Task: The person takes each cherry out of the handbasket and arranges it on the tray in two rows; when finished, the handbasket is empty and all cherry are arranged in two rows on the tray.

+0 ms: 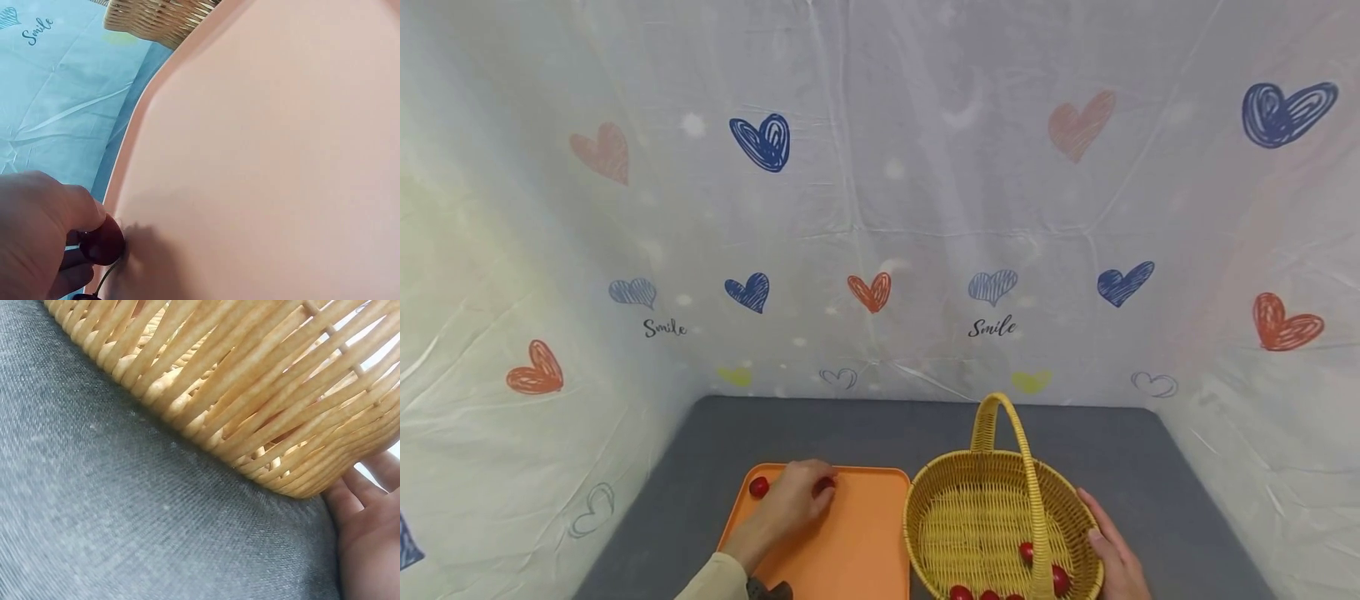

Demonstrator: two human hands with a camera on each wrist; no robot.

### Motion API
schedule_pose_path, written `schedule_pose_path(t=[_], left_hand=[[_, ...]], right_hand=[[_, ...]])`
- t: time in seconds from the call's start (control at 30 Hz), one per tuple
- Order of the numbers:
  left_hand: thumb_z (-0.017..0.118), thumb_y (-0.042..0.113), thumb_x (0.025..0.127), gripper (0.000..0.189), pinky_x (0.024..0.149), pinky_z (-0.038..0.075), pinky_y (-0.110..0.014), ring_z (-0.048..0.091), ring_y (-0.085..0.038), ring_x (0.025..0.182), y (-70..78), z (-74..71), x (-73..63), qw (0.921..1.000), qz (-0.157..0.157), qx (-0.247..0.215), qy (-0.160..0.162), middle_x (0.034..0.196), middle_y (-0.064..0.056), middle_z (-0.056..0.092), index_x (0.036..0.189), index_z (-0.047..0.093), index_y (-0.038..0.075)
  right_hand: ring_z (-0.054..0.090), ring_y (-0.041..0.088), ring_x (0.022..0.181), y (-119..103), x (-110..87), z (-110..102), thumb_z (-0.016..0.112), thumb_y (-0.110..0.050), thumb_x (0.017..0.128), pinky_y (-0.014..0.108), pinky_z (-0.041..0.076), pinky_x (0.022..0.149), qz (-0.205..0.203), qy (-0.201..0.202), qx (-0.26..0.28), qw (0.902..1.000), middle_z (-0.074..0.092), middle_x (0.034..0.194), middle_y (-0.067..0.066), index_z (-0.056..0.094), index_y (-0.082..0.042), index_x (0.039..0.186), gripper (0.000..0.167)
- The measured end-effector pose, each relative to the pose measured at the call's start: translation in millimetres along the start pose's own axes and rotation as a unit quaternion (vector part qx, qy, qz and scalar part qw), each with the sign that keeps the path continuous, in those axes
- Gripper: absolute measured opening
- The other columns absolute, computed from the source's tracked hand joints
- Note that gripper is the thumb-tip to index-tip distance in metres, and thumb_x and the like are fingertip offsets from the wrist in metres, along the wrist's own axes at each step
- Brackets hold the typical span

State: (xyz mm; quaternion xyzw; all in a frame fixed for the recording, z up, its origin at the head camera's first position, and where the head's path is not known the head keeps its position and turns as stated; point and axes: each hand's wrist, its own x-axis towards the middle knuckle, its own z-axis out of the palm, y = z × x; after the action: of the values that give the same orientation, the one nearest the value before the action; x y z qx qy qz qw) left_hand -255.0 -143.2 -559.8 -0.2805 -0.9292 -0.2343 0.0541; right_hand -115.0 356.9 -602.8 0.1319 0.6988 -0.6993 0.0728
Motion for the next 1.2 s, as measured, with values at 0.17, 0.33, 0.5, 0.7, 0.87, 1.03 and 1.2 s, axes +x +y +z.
schedule_pose_path(t=[0.17, 0.33, 0.5, 0.7, 0.87, 1.03, 1.2], left_hand=[[0.082, 0.006, 0.097, 0.014, 0.086, 0.066, -0.036, 0.076, -0.016, 0.096, 0.8, -0.7, 1.3, 1.0000, 0.001, 0.002, -0.004, 0.106, 0.000, 0.082, 0.110, 0.084, 0.011], [0.080, 0.000, 0.097, 0.019, 0.089, 0.066, -0.036, 0.078, -0.014, 0.099, -0.5, -1.1, 4.3, 0.9993, 0.027, -0.019, -0.018, 0.109, 0.001, 0.083, 0.110, 0.085, 0.013], [0.082, 0.001, 0.096, 0.021, 0.091, 0.066, -0.037, 0.077, -0.015, 0.101, -2.2, 1.1, 4.4, 0.9989, 0.037, -0.020, -0.019, 0.112, 0.000, 0.082, 0.114, 0.084, 0.012], [0.086, 0.007, 0.095, 0.030, 0.089, 0.066, -0.038, 0.078, -0.021, 0.103, 0.4, -0.5, 4.8, 0.9981, 0.049, -0.035, 0.008, 0.117, -0.007, 0.081, 0.124, 0.080, 0.006], [0.087, 0.012, 0.095, 0.038, 0.093, 0.066, -0.044, 0.079, -0.026, 0.109, 15.4, -8.6, 5.7, 0.9955, 0.056, -0.067, 0.035, 0.129, -0.011, 0.080, 0.132, 0.078, 0.006], [0.085, 0.014, 0.097, 0.037, 0.082, 0.067, -0.037, 0.079, -0.024, 0.092, 43.2, -16.5, 8.8, 0.9900, 0.084, -0.110, 0.029, 0.132, -0.008, 0.079, 0.133, 0.078, 0.010], [0.084, 0.020, 0.099, 0.039, 0.104, 0.063, -0.041, 0.075, -0.022, 0.125, 73.4, -18.0, 12.8, 0.9864, 0.103, -0.127, 0.018, 0.136, -0.003, 0.077, 0.137, 0.077, 0.013]], right_hand=[[0.068, -0.007, 0.109, -1, -0.9, 1, 0.033, -0.061, 0.116, 0.042, 0.064, 0.091, -0.006, -0.001, -0.001, 1.0000, 0.053, 0.122, -0.045, 0.004, -0.027, 0.179, 0.076], [0.071, -0.002, 0.108, -3, -1.6, 4, 0.033, -0.061, 0.117, 0.042, 0.065, 0.091, -0.002, 0.005, -0.002, 1.0000, 0.054, 0.126, -0.036, 0.005, -0.027, 0.179, 0.076], [0.071, -0.001, 0.108, -4, -2.8, 6, 0.032, -0.060, 0.117, 0.041, 0.065, 0.089, -0.006, 0.011, -0.006, 0.9999, 0.056, 0.122, -0.038, 0.006, -0.024, 0.179, 0.076], [0.071, -0.003, 0.107, -4, -4.0, 6, 0.031, -0.053, 0.119, 0.041, 0.065, 0.087, -0.027, 0.006, -0.001, 0.9996, 0.055, 0.121, -0.041, 0.004, -0.023, 0.179, 0.072], [0.068, -0.006, 0.110, -3, -5.2, 4, 0.030, -0.049, 0.120, 0.036, 0.065, 0.085, -0.050, -0.004, 0.005, 0.9987, 0.057, 0.123, -0.044, 0.005, -0.021, 0.179, 0.070], [0.068, -0.007, 0.109, -2, -6.0, 4, 0.031, -0.048, 0.120, 0.035, 0.066, 0.084, -0.060, -0.004, 0.003, 0.9982, 0.056, 0.124, -0.045, 0.007, -0.021, 0.179, 0.069], [0.070, -0.005, 0.109, 0, -6.4, 5, 0.031, -0.045, 0.121, 0.038, 0.066, 0.083, -0.070, -0.007, 0.006, 0.9975, 0.056, 0.125, -0.044, 0.008, -0.022, 0.179, 0.067]])
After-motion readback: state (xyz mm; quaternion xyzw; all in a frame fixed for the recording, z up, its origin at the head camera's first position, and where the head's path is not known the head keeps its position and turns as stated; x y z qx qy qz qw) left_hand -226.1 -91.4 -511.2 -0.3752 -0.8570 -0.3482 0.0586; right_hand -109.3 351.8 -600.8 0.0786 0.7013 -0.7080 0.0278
